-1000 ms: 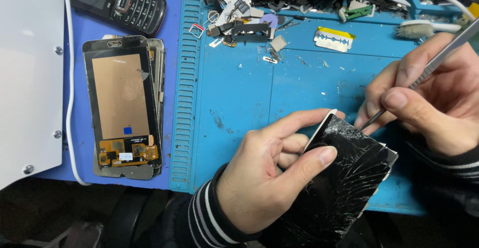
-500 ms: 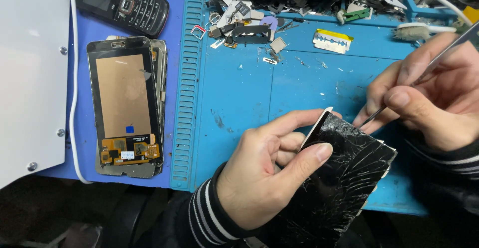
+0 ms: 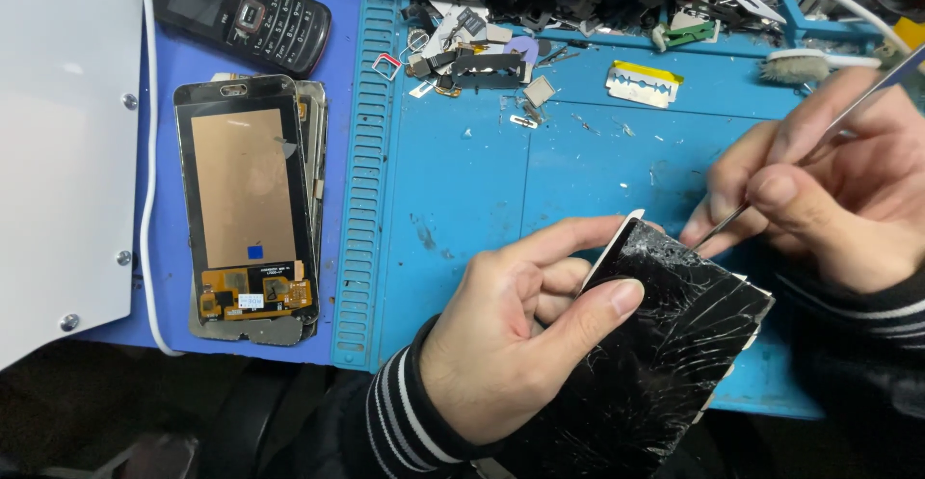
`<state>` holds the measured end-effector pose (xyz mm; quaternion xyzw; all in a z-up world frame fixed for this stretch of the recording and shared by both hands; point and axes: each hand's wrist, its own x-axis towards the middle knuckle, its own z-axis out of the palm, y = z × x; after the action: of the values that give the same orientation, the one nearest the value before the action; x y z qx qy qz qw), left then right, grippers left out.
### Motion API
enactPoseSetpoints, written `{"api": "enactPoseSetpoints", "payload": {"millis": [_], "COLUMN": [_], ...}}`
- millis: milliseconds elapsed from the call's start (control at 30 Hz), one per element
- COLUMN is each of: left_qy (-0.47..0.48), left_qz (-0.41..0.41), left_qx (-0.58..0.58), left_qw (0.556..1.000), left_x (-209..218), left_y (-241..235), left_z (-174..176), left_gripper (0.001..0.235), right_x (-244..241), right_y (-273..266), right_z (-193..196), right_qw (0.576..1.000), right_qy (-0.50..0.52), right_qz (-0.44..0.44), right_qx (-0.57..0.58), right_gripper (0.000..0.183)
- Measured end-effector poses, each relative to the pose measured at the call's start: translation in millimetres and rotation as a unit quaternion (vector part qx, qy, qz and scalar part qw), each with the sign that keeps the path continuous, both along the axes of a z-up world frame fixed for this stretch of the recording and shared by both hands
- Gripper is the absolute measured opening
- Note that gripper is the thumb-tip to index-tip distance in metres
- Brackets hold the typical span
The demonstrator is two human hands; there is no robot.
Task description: The person is carefully disassembling a shattered phone screen from the device frame using a thin metal prying tool and tweezers on a blue electronics repair mat.
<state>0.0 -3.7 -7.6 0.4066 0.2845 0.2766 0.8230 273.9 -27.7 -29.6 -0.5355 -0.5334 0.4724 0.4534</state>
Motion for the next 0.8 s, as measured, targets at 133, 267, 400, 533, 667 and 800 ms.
{"api": "enactPoseSetpoints", "payload": {"millis": [133,267,400,533,667,800], "left_qy": [0.002,0.01,0.008,0.015,0.014,0.015], "left_qz": [-0.003,0.005,-0.011,0.002,0.01,0.012], "left_qx": [0.002,0.011,-0.01,0.015,0.009,0.0], "left_qw": [1.0,1.0,1.0,1.0,1.0,1.0], "left_x": [-1,0,0,0,0,0], "left_y": [1,2,0,2,0,-4], "left_z": [2,3,2,4,2,-9], "left_gripper": [0.043,0.043,0.043,0.042,0.04,0.042], "right_x": [-2,-5,-4,0,-4,-2], "right_y": [0,0,4,3,2,7], "right_z": [-4,-5,-8,-5,-3,0], "right_qw": [1.0,1.0,0.999,0.999,0.999,0.995], "right_qy": [0.016,0.021,-0.006,0.016,0.041,0.083], "right_qz": [0.002,-0.006,-0.007,-0.027,-0.006,0.006], "right_qx": [0.008,0.022,0.05,0.027,0.035,0.055], "right_gripper": [0.023,0.022,0.022,0.022,0.019,0.016]}}
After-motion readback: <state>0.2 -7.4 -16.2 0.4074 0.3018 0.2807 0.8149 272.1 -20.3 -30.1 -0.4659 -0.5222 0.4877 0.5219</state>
